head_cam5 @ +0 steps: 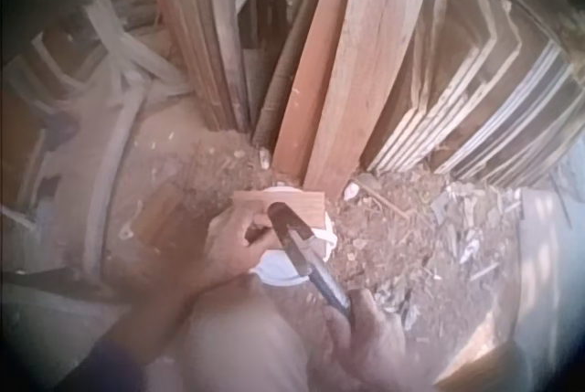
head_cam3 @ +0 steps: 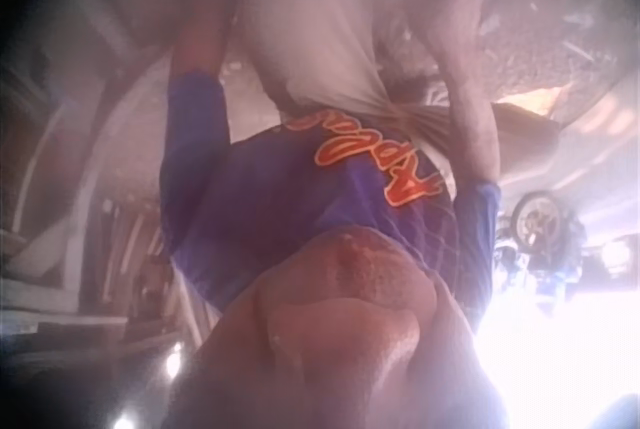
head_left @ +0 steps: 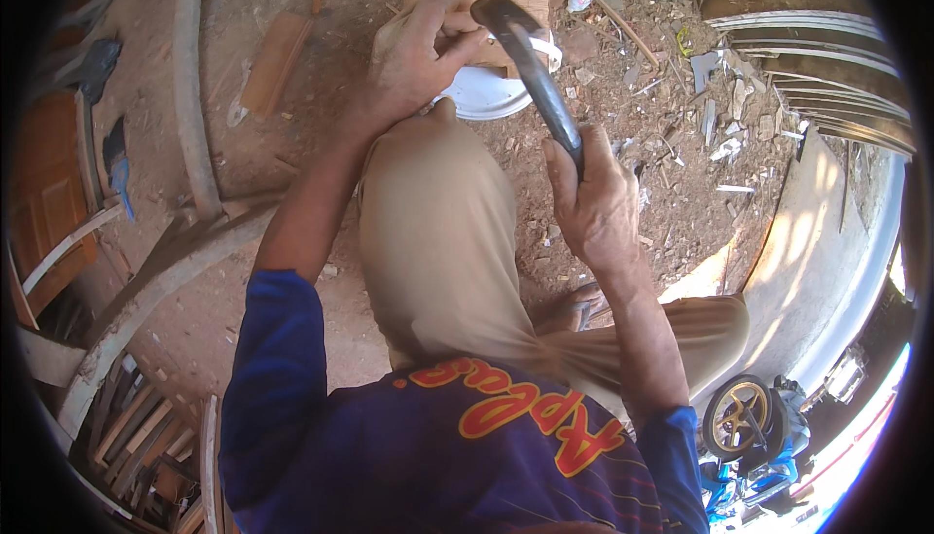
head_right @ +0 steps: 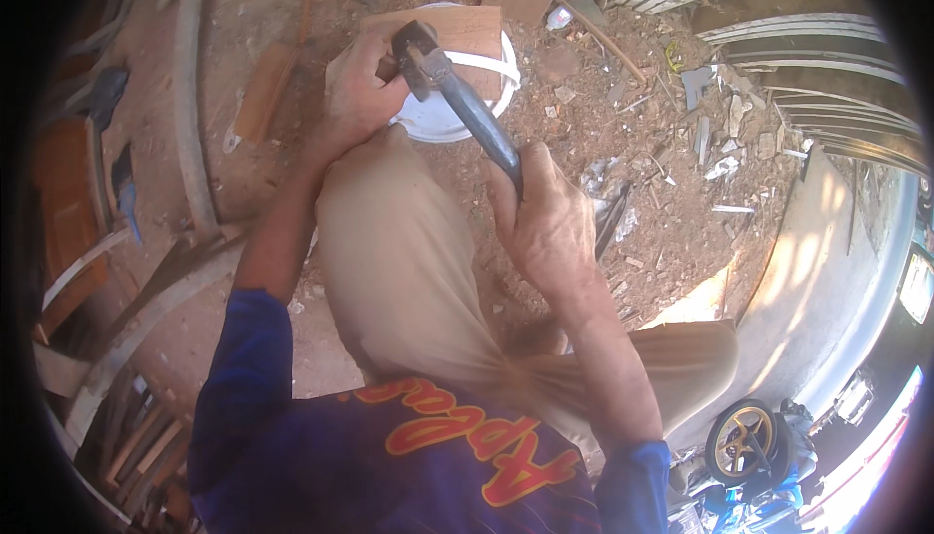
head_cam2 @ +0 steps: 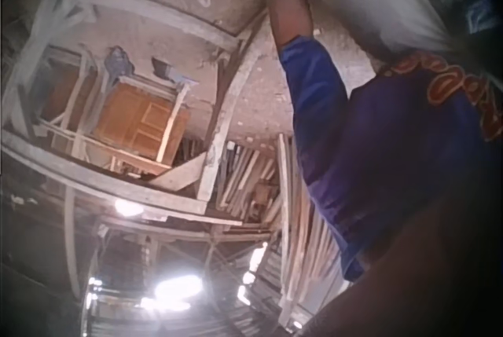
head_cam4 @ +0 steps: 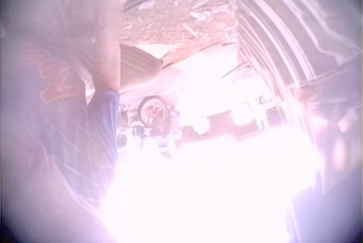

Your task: The person sits down with a wooden block, positions a plastic strip on it, and drives nails into the strip using a hammer. They then use pliers and the hammer to adjust and fasten the hardware onto the wooden block.

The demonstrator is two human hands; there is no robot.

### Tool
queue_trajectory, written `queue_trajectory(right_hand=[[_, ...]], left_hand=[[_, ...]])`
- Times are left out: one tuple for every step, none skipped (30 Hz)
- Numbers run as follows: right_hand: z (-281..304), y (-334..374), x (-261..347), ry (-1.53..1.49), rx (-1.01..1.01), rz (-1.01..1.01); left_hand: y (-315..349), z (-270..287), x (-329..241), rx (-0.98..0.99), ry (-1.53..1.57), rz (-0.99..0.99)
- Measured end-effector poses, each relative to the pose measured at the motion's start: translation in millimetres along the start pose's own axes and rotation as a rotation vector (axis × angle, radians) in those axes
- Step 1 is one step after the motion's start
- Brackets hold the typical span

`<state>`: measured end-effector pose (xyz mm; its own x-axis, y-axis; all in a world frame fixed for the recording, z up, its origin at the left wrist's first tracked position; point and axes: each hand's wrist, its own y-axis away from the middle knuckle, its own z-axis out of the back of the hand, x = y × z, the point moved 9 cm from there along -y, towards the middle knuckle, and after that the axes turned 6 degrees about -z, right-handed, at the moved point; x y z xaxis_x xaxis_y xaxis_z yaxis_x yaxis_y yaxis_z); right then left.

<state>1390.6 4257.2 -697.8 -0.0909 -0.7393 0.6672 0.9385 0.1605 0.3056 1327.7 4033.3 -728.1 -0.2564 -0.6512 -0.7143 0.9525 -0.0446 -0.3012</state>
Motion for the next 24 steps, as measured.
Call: queue_trajectory(right_hand=[[1, -1, 2, 0.0, -0.003, 0.004], [1, -3, 2, 0.014, 0.011, -0.025], [2, -4, 2, 0.028, 0.026, -0.055], [6, -2, 2, 0.022, 0.016, -0.05], [6, -2, 1, 0.02, 0.015, -0.049], [7, -2, 3, -0.025, 0.005, -0.017], [9, 0, 1, -0.064, -0.008, 0.007], [7, 0, -2, -0.06, -0.013, -0.005], [1, -2, -1, -0.023, 0.012, 0.003], [-1, -5, 2, 0.017, 0.026, 0.015], [2, -6, 2, 0.023, 0.009, 0.007], [5, -5, 0, -0.031, 0.011, -0.01], [6, -4, -3, -0.089, 0.018, -0.03], [7, -4, -6, -0.091, 0.017, -0.048], [9, -4, -9, -0.091, 0.008, -0.06], [6, -5, -16, -0.084, 0.02, -0.095], [4, -5, -23, -0.077, 0.033, -0.13], [1, -4, -30, -0.1, 0.047, -0.151], [-1, -3, -35, -0.101, 0.037, -0.161], [-6, -2, -41, -0.1, 0.054, -0.194], [-9, -2, -46, -0.099, 0.071, -0.226], [-8, -3, -43, -0.114, 0.078, -0.234], [-5, -3, -44, -0.113, 0.068, -0.245], [-6, -4, -45, -0.128, 0.093, -0.247]], left_hand=[[-2, 3, -1, -0.001, -0.032, -0.002], [-3, 3, -1, -0.004, -0.033, -0.006], [-2, 2, -2, -0.024, -0.006, -0.032], [-2, 2, -5, -0.04, 0.021, -0.054], [-4, 3, -5, -0.04, 0.02, -0.055], [-5, 3, -1, -0.017, 0.042, -0.009], [-5, -2, 2, 0.012, 0.075, 0.036], [-2, -5, 2, 0.019, 0.086, 0.034], [1, -3, 5, 0.011, 0.003, 0.06], [0, -1, 7, -0.003, -0.078, 0.075], [-2, -1, 7, 0.0, -0.064, 0.061], [-3, -1, 7, -0.002, -0.07, 0.042], [-1, -2, 8, 0.002, -0.079, 0.029], [0, -4, 10, 0.011, -0.069, 0.021], [1, -6, 12, 0.007, 0.013, -0.001], [-2, -6, 11, 0.004, 0.096, -0.026], [-3, -5, 12, 0.014, 0.106, -0.037], [-4, -2, 4, 0.023, 0.028, -0.151], [-5, 0, -8, 0.029, -0.05, -0.262], [-6, -1, -11, 0.036, -0.041, -0.271], [-9, -2, -13, 0.034, -0.021, -0.265], [-11, -2, -15, 0.03, 0.0, -0.256], [-13, -2, -19, 0.036, 0.011, -0.263], [-15, -4, -15, 0.07, -0.013, -0.181]])
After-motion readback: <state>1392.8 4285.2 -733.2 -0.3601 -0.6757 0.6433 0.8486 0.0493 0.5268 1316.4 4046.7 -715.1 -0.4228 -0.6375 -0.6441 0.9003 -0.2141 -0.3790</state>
